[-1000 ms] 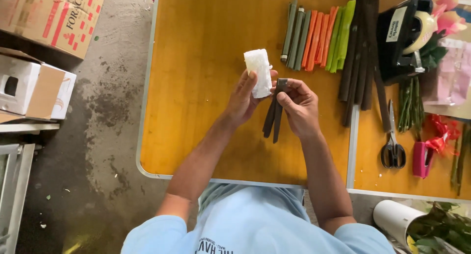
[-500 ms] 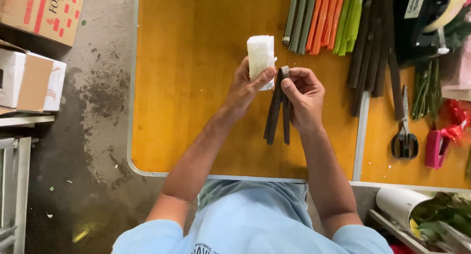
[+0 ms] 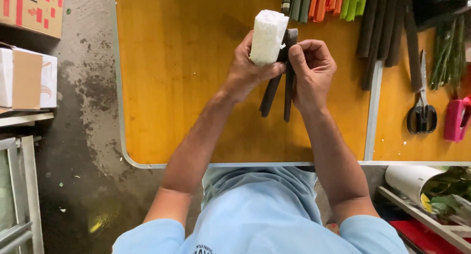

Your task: The person folds a sheet of green wrapping paper into a narrow strip and secures it with tape. They then trim a block of white floral foam with scissors and wrap the foam with the prepared paper strip.

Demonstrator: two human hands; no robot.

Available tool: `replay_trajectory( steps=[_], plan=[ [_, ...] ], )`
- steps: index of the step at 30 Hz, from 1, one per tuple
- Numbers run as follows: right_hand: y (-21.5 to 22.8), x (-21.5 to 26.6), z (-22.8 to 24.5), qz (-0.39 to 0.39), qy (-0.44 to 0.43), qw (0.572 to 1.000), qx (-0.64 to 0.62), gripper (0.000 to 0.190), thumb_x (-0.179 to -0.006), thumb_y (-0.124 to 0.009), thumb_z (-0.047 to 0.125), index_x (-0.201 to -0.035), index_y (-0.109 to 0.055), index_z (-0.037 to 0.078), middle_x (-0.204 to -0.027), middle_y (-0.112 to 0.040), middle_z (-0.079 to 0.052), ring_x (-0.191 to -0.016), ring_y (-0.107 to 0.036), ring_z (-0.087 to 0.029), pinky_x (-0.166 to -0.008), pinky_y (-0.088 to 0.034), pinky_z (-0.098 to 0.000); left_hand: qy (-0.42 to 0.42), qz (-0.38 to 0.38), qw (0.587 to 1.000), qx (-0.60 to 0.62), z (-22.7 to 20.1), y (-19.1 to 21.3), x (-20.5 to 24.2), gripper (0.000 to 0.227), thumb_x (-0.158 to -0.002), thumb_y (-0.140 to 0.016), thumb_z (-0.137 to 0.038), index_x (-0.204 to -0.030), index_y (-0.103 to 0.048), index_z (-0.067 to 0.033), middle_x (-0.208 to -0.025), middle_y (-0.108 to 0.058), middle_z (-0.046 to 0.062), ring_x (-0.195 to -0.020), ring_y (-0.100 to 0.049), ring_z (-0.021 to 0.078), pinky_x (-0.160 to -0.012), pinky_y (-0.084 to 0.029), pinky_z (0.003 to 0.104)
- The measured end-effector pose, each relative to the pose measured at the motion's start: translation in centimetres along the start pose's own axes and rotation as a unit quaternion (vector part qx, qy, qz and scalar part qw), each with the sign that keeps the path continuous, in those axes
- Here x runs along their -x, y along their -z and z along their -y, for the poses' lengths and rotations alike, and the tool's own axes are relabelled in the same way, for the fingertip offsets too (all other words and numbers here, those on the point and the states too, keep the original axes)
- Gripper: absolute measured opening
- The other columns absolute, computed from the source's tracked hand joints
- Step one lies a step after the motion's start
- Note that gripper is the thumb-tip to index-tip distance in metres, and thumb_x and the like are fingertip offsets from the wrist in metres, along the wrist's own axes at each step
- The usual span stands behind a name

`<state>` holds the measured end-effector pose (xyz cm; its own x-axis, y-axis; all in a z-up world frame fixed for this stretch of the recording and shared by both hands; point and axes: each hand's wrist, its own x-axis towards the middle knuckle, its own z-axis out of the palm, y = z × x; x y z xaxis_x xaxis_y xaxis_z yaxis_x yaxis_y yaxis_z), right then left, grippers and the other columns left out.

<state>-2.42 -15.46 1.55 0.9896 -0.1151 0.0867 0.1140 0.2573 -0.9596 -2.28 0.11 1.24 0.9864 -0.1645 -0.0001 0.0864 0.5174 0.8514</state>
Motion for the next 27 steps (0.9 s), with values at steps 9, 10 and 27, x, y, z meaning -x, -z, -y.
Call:
replay_trajectory(
  steps=[9, 10, 27],
  plan=[
    [0.3, -0.2, 0.6, 0.054, -0.07, 0.995, -0.036, 0.021, -0.094, -0.081, 0.02, -0.105, -0.068, 0.007, -0.097, -0.07, 0.0, -0.086, -0.066, -0.008, -0.08, -0.058, -0.0215, 0.024, -0.024, 0.999, 0.024, 0.5, 0.1, -0.2, 0.05, -0.08, -0.085, -0.003, -0.122, -0.059, -0.0073, -0.101, -0.063, 0.003, -0.092, -0.06, 0.0141, -0.077, -0.059, 0.027],
    [0.4, -0.2, 0.6, 0.051, -0.066, 0.996, -0.035, 0.02, -0.094, -0.081, 0.018, -0.105, -0.069, 0.007, -0.097, -0.07, 0.0, -0.087, -0.066, -0.007, -0.08, -0.058, -0.0214, 0.02, -0.014, 0.999, 0.036, 0.5, 0.2, -0.2, 0.055, -0.08, -0.087, -0.005, -0.127, -0.057, -0.0066, -0.108, -0.066, 0.005, -0.099, -0.063, 0.016, -0.085, -0.06, 0.029],
    [-0.5, 1.1, 0.9, 0.095, -0.011, 0.995, 0.024, 0.017, -0.096, -0.079, 0.01, -0.108, -0.069, 0.004, -0.096, -0.071, -0.003, -0.085, -0.065, -0.008, -0.081, -0.059, -0.0214, -0.025, 0.002, 0.993, 0.114, 0.4, 1.0, -0.4, 0.042, -0.108, -0.057, -0.026, -0.146, -0.048, -0.0084, -0.129, -0.069, 0.017, -0.113, -0.068, 0.0225, -0.095, -0.055, 0.033]
  ],
)
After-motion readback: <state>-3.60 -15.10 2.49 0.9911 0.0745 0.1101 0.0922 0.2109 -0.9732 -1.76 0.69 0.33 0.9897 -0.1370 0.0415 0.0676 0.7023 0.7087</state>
